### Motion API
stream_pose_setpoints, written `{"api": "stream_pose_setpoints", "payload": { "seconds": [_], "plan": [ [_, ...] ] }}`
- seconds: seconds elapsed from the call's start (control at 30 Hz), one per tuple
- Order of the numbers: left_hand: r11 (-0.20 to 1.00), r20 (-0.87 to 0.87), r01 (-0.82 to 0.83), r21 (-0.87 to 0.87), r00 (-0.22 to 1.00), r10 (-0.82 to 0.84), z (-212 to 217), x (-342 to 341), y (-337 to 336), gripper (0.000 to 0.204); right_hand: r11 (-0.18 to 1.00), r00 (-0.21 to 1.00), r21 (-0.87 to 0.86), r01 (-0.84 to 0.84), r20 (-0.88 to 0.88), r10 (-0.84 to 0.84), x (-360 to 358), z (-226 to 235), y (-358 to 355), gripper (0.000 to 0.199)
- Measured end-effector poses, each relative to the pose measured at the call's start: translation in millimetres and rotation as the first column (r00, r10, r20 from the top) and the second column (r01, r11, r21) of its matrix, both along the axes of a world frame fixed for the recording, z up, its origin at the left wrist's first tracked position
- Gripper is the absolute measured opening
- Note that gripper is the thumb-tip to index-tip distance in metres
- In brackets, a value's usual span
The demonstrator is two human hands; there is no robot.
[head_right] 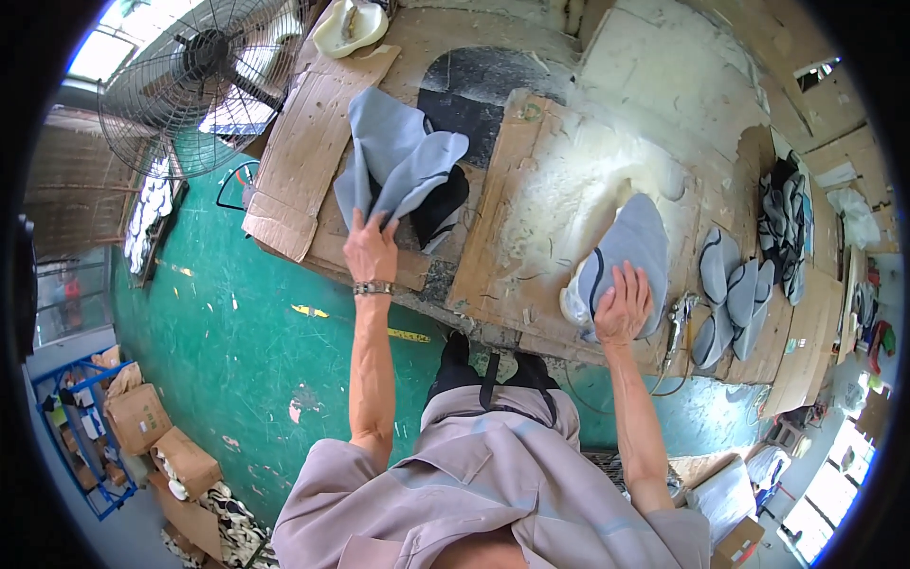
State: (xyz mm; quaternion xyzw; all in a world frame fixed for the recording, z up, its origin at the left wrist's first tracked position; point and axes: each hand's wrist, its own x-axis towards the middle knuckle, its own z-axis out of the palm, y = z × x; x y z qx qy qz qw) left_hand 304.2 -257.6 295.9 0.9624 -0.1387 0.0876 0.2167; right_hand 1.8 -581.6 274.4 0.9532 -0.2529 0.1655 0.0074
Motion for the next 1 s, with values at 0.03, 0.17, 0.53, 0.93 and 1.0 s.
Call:
{"api": "stream_pose_setpoints", "payload": {
  "seconds": [0.03,0.17,0.53,0.93,1.0],
  "plan": [
    [0.998,0.143,0.009,-0.067,0.99,0.001,17,-1,-2,0.021,1.0,1.0,0.002,0.009,0.012,-0.009,-1,0,0,0.039],
    [0.983,0.167,0.117,-0.14,0.982,-0.093,87,-17,-17,0.029,1.0,0.999,0.019,0.023,0.047,-0.024,-8,8,-4,0.038],
    [0.721,0.12,0.653,-0.232,0.755,-0.645,179,-234,-151,0.061,-0.284,0.756,0.789,-0.545,0.316,-0.574,19,176,40,0.048],
    [0.606,-0.124,0.63,-0.485,0.637,-0.761,168,-287,-138,0.034,0.834,0.948,0.479,0.273,0.015,-0.318,-220,157,-235,0.026],
    [0.584,-0.202,0.583,-0.565,0.588,-0.783,163,-293,-150,0.031,0.728,0.916,0.597,0.337,-0.028,-0.401,-224,161,-233,0.024]
  ]
}}
